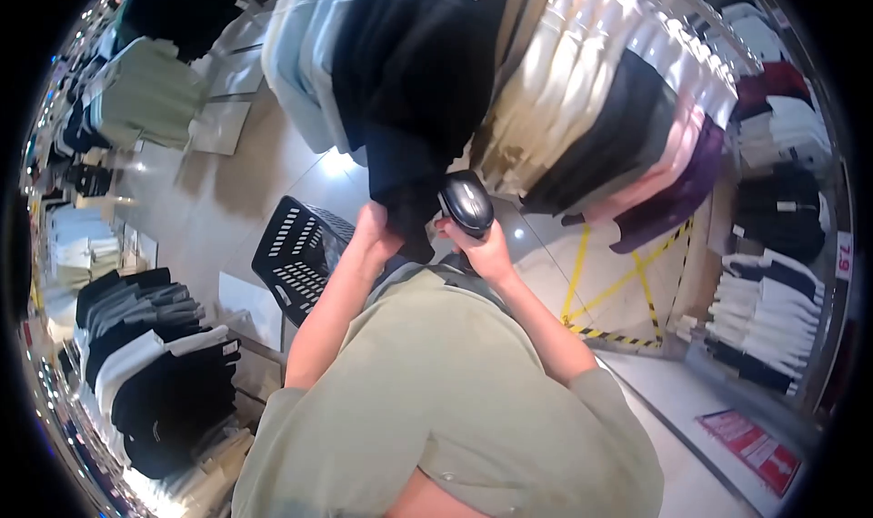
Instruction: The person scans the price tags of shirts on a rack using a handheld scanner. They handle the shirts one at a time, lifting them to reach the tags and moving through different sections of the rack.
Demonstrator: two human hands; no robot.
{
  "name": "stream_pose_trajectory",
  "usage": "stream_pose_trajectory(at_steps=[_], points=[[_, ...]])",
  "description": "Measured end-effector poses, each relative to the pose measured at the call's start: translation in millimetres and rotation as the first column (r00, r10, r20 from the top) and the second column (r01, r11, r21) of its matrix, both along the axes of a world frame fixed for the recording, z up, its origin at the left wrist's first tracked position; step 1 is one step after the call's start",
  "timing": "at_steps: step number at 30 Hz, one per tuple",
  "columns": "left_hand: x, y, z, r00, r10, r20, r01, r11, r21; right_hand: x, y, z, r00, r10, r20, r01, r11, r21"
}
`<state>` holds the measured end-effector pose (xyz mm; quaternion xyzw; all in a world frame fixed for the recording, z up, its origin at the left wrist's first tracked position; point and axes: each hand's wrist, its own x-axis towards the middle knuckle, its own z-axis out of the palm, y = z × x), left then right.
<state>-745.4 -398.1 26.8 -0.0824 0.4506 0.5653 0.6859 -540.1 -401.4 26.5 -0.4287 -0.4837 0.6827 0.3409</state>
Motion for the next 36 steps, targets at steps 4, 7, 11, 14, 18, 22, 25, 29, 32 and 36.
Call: stream_pose_trajectory(at_steps=[4, 7, 11, 14, 18, 22, 25, 29, 32, 36], points=[[5, -4, -10, 0.996, -0.064, 0.066, 0.066, 0.998, -0.023, -3, 1, -1, 0.998, -0.051, -0.044, 0.05, 0.998, -0.026], [4, -6, -3, 0.989, -0.098, 0.107, 0.09, 0.993, 0.078, -1, 3, -24, 0.991, -0.137, 0.003, 0.137, 0.99, -0.039], [-2, -11, 21, 0.97, -0.177, 0.168, 0.128, 0.955, 0.268, 3, 9, -43, 0.998, -0.067, -0.017, 0.066, 0.996, -0.066], [-2, -10, 24, 0.986, -0.131, 0.104, 0.107, 0.972, 0.208, 4, 9, -70, 0.996, 0.061, -0.066, -0.061, 0.998, 0.0], [-15, -5, 7, 0.987, -0.135, 0.089, 0.111, 0.966, 0.235, -4, 5, -50, 0.994, 0.034, -0.101, -0.035, 0.999, -0.008], [-17, -5, -6, 0.992, -0.085, -0.097, 0.096, 0.989, 0.113, 4, 5, -27, 0.987, 0.011, -0.158, -0.027, 0.995, -0.101], [-9, -20, -32, 0.958, -0.127, -0.258, 0.138, 0.99, 0.026, 2, 8, -6, 0.972, -0.089, -0.218, 0.076, 0.995, -0.069], [0, -39, -60, 0.894, -0.355, -0.273, 0.43, 0.851, 0.301, 3, 14, -20, 0.986, -0.116, -0.116, 0.11, 0.992, -0.059], [25, -32, -22, 0.843, -0.325, -0.429, 0.464, 0.843, 0.273, 4, 16, -32, 0.987, -0.112, -0.115, 0.108, 0.993, -0.042], [24, -28, -29, 0.793, -0.322, -0.517, 0.513, 0.811, 0.281, 10, 17, -25, 0.989, -0.126, -0.084, 0.122, 0.991, -0.048]])
